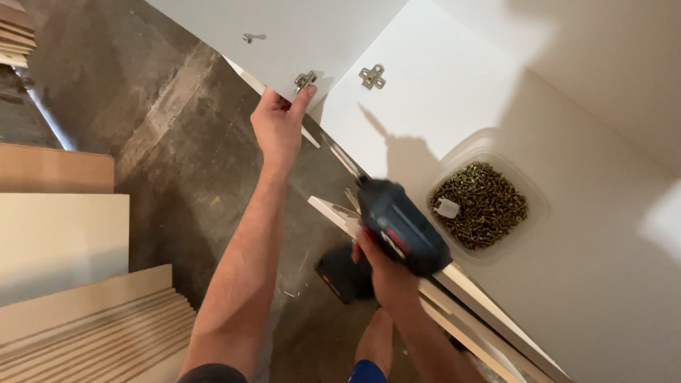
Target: Attaching metal hinges to white cabinet doors using a power drill and screws in a workshop environment.
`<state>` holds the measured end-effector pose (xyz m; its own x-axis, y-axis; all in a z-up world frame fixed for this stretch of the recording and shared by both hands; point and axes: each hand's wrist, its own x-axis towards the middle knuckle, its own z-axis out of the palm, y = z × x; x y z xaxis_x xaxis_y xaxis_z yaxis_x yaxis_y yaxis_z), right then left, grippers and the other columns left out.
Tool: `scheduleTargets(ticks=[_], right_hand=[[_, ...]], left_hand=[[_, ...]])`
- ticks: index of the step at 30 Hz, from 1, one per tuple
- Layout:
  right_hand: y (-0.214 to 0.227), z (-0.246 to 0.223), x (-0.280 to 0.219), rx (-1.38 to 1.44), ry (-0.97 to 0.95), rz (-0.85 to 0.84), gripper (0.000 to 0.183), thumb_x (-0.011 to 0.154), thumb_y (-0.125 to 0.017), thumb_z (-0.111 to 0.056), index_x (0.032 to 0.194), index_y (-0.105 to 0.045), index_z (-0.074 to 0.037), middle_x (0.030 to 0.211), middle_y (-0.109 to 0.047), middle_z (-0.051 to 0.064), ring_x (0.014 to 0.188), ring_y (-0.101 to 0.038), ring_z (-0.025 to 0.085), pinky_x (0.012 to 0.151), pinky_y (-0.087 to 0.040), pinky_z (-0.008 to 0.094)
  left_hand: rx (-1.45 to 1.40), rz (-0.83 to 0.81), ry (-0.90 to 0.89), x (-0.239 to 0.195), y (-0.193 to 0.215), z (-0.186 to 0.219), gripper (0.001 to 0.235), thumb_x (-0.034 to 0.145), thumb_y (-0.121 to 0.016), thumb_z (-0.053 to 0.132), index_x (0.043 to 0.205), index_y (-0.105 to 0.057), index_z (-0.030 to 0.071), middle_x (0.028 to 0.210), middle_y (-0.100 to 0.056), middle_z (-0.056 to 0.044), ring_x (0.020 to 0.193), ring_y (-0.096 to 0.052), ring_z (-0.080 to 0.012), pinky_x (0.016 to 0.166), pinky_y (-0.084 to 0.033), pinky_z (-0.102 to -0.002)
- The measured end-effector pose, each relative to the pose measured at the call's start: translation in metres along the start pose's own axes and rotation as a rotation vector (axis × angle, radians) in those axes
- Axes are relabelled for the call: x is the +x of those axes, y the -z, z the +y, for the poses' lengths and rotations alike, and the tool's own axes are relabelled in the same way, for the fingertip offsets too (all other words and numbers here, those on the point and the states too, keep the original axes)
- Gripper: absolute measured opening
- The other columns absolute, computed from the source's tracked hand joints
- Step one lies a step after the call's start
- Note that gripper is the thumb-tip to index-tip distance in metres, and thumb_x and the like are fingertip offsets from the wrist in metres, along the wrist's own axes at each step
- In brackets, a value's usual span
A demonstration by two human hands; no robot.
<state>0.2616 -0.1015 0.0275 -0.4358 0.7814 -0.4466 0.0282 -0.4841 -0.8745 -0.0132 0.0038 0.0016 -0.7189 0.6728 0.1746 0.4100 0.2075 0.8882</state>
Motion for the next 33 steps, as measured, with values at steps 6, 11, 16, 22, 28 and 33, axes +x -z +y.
scheduleTargets(ticks=[6,11,16,22,28,33], right_hand=[[-0.036,-0.019,0.048,0.137,0.26,0.005,0.035,0.1,-0.067,-0.023,0.07,-0.068,-0.005,0.059,-0.068,0.01,0.063,-0.066,0.016,0.08,-0.051,0.029],[-0.048,-0.013,0.076,0.155,0.347,0.105,0.025,0.097,-0.072,-0.015,0.076,-0.073,-0.001,0.057,-0.069,0.012,0.052,-0.067,0.016,0.065,-0.056,0.026],[-0.056,-0.002,0.092,0.286,0.324,0.132,0.013,0.094,-0.072,-0.009,0.09,-0.071,0.004,0.066,-0.072,0.013,0.051,-0.07,0.017,0.054,-0.058,0.028],[-0.051,-0.024,0.087,0.288,0.23,0.14,0.022,0.094,-0.073,-0.015,0.079,-0.072,0.0,0.061,-0.068,0.01,0.051,-0.067,0.016,0.056,-0.056,0.03],[-0.048,-0.017,0.093,0.286,0.234,0.126,0.025,0.094,-0.074,-0.017,0.075,-0.071,-0.001,0.06,-0.068,0.01,0.051,-0.067,0.017,0.057,-0.057,0.03],[-0.045,-0.027,0.091,0.205,0.264,0.097,0.029,0.096,-0.071,-0.017,0.07,-0.07,-0.004,0.056,-0.066,0.009,0.052,-0.068,0.016,0.062,-0.056,0.029]], left_hand=[[-0.067,-0.013,-0.089,0.012,0.001,-0.034,0.024,0.089,-0.09,0.02,0.106,-0.075,0.012,0.095,-0.08,-0.001,0.09,-0.072,-0.0053,0.08,-0.062,-0.027],[-0.005,-0.016,-0.115,0.004,-0.001,-0.014,0.022,0.09,-0.089,0.024,0.102,-0.074,0.013,0.087,-0.078,0.0,0.081,-0.068,-0.0038,0.076,-0.06,-0.027],[0.011,0.012,-0.12,0.0,0.002,0.008,0.016,0.092,-0.086,0.023,0.1,-0.074,0.015,0.084,-0.077,0.002,0.075,-0.065,-0.004,0.073,-0.059,-0.027],[0.074,-0.018,-0.121,-0.004,0.005,0.023,0.01,0.094,-0.082,0.02,0.099,-0.074,0.016,0.084,-0.078,0.002,0.074,-0.066,-0.0061,0.07,-0.057,-0.027],[0.047,-0.003,-0.113,-0.005,0.002,0.028,0.014,0.091,-0.085,0.02,0.098,-0.074,0.015,0.081,-0.076,0.001,0.073,-0.064,-0.005,0.07,-0.057,-0.027],[0.039,0.005,-0.098,0.002,0.001,0.002,0.015,0.091,-0.085,0.02,0.098,-0.074,0.013,0.081,-0.076,0.0,0.074,-0.063,-0.0061,0.07,-0.057,-0.028]])
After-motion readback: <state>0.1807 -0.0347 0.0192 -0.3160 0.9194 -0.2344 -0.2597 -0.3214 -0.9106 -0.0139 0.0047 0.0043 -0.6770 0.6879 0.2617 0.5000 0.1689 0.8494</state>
